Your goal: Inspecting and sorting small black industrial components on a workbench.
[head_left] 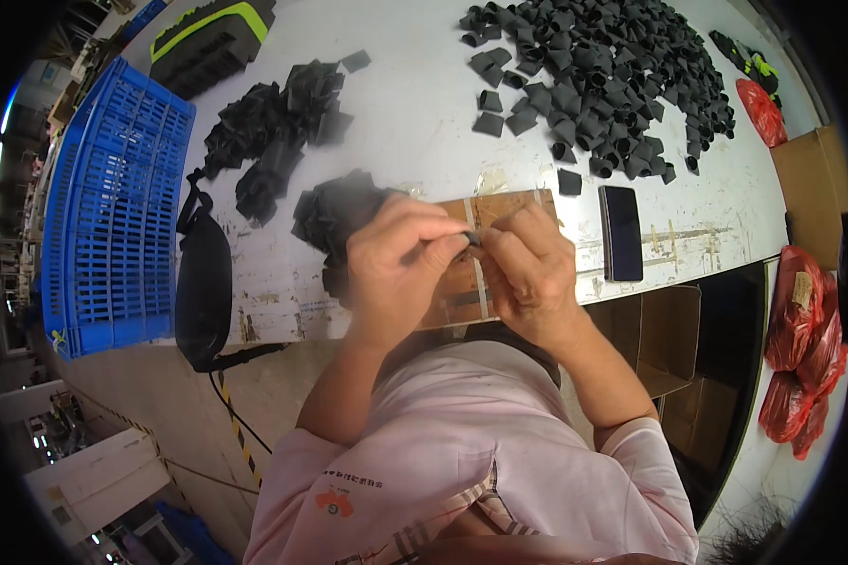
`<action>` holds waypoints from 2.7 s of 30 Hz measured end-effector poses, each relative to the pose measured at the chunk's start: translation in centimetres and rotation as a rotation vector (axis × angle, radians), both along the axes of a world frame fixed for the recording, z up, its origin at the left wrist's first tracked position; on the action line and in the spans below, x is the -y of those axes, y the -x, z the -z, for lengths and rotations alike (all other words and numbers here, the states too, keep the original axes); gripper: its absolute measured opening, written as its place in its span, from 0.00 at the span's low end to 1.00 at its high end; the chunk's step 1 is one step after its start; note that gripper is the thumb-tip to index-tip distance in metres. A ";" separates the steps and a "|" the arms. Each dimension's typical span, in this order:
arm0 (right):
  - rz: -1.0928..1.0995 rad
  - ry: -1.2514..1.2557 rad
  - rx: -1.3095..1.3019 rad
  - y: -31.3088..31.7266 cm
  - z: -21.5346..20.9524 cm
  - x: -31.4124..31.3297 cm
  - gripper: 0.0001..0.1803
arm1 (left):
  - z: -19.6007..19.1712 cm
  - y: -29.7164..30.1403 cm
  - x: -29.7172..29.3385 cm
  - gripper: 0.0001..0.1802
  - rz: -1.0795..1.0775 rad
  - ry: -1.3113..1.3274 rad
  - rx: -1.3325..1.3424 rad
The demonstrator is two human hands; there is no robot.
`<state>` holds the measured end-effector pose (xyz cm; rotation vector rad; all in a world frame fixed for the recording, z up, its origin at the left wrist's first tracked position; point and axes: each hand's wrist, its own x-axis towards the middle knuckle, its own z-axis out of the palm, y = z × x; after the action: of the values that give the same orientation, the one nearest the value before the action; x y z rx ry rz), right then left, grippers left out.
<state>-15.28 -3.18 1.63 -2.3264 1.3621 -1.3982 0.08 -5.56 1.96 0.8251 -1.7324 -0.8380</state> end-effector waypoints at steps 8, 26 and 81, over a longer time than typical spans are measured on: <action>-0.063 0.013 -0.124 0.3 -0.4 0.5 0.09 | 0.2 0.0 0.7 0.05 -0.087 0.305 0.114; -0.018 0.110 -0.138 0.1 0.3 0.8 0.13 | 1.2 0.6 0.0 0.04 -0.185 0.280 0.048; 0.240 -1.083 1.040 0.6 10.3 -4.4 0.06 | 11.4 2.3 -4.4 0.20 -0.294 -0.273 0.440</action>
<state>-15.91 1.18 -8.64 -0.6168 1.4261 -1.1233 -2.19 -1.20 -9.44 1.4991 -1.8263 -0.7363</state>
